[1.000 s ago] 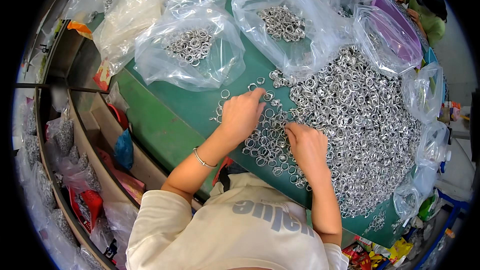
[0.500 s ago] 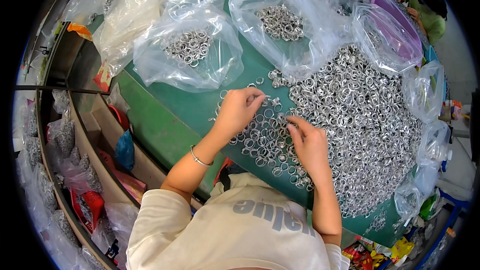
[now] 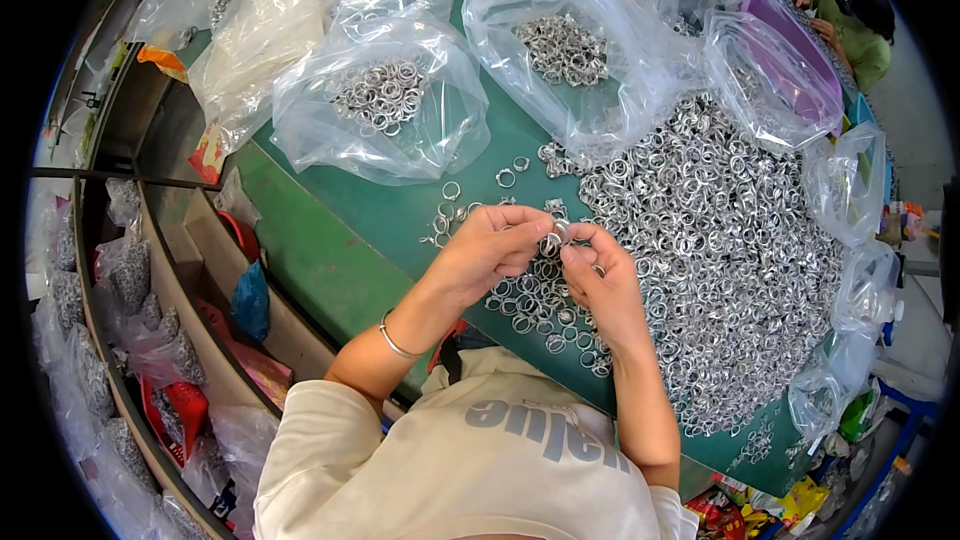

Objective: The person sorts small metal rings from a large pile on a green table into several small plastic bags by hand.

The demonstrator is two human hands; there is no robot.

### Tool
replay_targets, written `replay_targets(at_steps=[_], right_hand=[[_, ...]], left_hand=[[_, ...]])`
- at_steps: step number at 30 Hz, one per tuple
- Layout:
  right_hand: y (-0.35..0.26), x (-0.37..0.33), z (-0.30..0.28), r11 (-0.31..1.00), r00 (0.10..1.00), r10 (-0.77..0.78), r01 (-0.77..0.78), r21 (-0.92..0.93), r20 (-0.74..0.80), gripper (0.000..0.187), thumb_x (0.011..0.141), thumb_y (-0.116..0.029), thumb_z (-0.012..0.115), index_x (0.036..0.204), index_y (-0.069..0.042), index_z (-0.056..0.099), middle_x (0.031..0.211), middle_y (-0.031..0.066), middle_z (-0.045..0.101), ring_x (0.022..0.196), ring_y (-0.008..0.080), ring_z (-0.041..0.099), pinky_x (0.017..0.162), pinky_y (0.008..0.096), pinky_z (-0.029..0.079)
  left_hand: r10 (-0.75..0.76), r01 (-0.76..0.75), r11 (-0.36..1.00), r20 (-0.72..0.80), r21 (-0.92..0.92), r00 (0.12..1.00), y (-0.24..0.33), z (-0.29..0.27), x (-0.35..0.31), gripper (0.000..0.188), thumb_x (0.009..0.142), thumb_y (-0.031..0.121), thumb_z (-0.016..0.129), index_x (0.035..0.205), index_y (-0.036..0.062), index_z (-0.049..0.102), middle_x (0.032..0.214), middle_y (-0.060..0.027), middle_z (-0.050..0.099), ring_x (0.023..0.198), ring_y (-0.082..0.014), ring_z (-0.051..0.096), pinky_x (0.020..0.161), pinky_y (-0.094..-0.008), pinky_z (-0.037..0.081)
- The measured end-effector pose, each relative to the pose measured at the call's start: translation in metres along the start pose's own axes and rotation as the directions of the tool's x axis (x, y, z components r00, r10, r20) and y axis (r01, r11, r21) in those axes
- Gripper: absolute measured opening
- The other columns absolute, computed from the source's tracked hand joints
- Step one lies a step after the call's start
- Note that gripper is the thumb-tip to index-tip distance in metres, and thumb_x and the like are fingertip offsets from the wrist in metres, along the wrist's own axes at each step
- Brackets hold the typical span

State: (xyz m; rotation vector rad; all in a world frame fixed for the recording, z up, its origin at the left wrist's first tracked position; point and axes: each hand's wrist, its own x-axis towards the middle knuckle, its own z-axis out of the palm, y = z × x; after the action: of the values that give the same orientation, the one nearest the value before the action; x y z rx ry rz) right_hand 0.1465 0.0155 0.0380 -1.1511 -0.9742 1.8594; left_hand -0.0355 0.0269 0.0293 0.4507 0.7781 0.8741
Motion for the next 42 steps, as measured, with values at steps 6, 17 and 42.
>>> replay_targets(at_steps=[6,17,42], right_hand=[[0.0,-0.007,0.005,0.982,0.992,-0.128,0.125,-0.139,-0.017,0.006,0.09,-0.007,0.057,0.093,-0.002,0.06,0.065,-0.0078,0.051,0.057,-0.0022,0.038,0.049,0.0154,0.027],[-0.007,-0.018,0.009,0.995,0.999,-0.046,0.048,0.083,-0.022,0.003,0.09,-0.004,0.054,0.091,-0.003,0.057,0.066,-0.0013,0.056,0.05,-0.0014,0.037,0.043,0.0157,0.025],[-0.029,-0.056,0.03,0.871,0.902,-0.389,0.293,-0.394,-0.189,0.005,0.089,-0.003,0.058,0.084,0.0,0.058,0.068,0.0017,0.061,0.056,0.0049,0.053,0.05,0.0177,0.039]], left_hand=[[0.034,-0.033,0.999,-0.045,0.02,0.998,-0.003,0.018,-0.009,0.017,0.09,0.014,0.061,0.098,-0.0016,0.063,0.066,0.0053,0.049,0.05,-0.0014,0.031,0.044,-0.0178,0.023],[0.408,-0.296,0.722,-0.04,0.625,0.912,-0.005,0.03,-0.027,0.011,0.085,0.006,0.064,0.093,-0.001,0.064,0.067,0.0062,0.052,0.059,-0.0006,0.041,0.051,-0.0185,0.031],[0.669,-0.477,-0.118,0.425,0.871,0.61,0.002,0.049,-0.053,0.012,0.073,0.001,0.069,0.083,0.0041,0.062,0.063,-0.0056,0.054,0.05,-0.0207,0.055,0.044,-0.0313,0.044]])
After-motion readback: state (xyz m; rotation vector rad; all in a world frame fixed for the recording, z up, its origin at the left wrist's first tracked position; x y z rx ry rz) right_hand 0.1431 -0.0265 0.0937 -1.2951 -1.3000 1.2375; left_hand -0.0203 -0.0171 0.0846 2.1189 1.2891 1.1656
